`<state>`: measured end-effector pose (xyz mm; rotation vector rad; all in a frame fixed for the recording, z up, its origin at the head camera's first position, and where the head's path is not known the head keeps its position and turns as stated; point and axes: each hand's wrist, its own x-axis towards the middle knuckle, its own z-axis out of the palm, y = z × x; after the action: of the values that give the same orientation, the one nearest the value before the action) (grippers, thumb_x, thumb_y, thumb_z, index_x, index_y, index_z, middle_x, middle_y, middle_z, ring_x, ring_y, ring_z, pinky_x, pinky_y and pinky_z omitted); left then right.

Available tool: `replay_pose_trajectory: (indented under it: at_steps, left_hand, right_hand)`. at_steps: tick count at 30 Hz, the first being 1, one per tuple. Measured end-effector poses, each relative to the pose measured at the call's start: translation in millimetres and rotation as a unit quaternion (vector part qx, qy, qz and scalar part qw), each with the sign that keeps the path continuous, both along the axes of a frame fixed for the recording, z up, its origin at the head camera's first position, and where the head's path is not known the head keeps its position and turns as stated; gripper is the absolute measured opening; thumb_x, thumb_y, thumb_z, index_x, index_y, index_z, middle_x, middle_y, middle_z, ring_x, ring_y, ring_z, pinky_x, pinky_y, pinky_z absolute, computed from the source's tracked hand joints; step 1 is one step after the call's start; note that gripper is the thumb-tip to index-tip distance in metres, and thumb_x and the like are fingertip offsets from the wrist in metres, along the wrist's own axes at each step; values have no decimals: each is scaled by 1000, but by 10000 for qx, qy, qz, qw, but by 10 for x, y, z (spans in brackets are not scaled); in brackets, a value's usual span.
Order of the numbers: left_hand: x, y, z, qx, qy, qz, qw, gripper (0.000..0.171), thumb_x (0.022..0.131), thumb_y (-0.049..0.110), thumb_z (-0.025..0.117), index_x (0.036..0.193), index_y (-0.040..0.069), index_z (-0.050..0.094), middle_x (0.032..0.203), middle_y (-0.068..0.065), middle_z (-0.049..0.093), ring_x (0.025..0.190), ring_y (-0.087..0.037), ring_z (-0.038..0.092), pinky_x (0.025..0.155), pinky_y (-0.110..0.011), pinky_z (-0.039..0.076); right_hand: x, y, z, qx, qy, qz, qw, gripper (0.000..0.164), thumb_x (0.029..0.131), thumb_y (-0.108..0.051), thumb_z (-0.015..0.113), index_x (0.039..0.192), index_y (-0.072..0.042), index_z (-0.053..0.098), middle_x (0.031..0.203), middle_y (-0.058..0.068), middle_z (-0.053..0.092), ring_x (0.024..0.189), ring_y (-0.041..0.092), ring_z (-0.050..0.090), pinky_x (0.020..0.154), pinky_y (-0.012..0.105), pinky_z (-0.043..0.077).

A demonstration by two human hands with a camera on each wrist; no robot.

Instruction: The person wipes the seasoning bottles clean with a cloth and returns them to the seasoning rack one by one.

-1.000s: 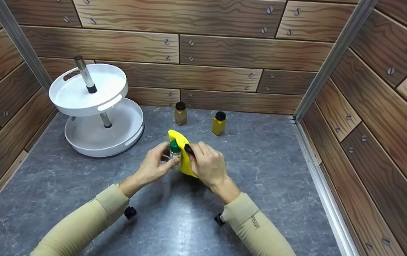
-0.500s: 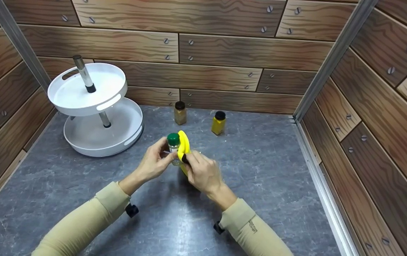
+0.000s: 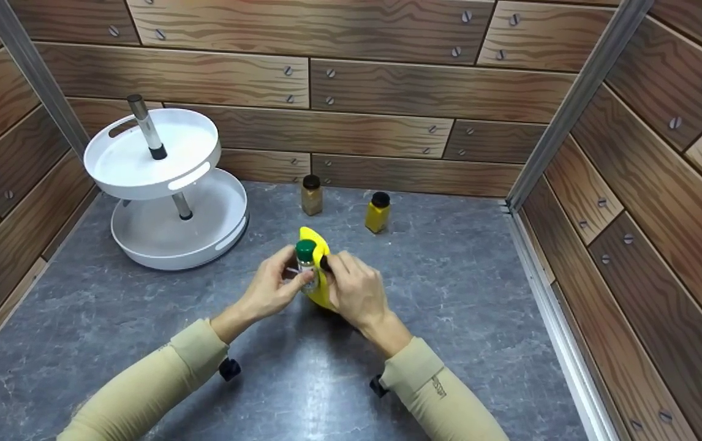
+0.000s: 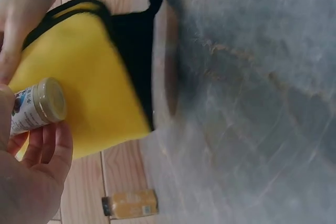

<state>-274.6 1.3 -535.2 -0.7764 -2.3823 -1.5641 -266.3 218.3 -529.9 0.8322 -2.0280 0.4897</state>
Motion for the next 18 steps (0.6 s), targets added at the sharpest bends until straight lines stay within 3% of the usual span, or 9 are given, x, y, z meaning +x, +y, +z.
replay_pose_trajectory:
  at_steps: [8,18]
  left_hand:
    - [15,38,-13,130,-126,-2,9998,34,108,25,77,134,5,69,116,-14,77,102,-24,80,87,-31,68]
    - [-66,47,116,659,-102,242,9975,26,107,21,78,125,3,71,106,-16,78,96,-24,78,88,-41,70]
  right_hand:
    - [-35,-11,83,-205,-146,-90,9996,9,94,-4,77,98,-2,69,86,11,69,64,28,66,57,43,60]
    - [-13,43,-14,333,-193,102,9992,12,89,-2,77,96,-6,69,82,6,66,60,21,61,53,37,57]
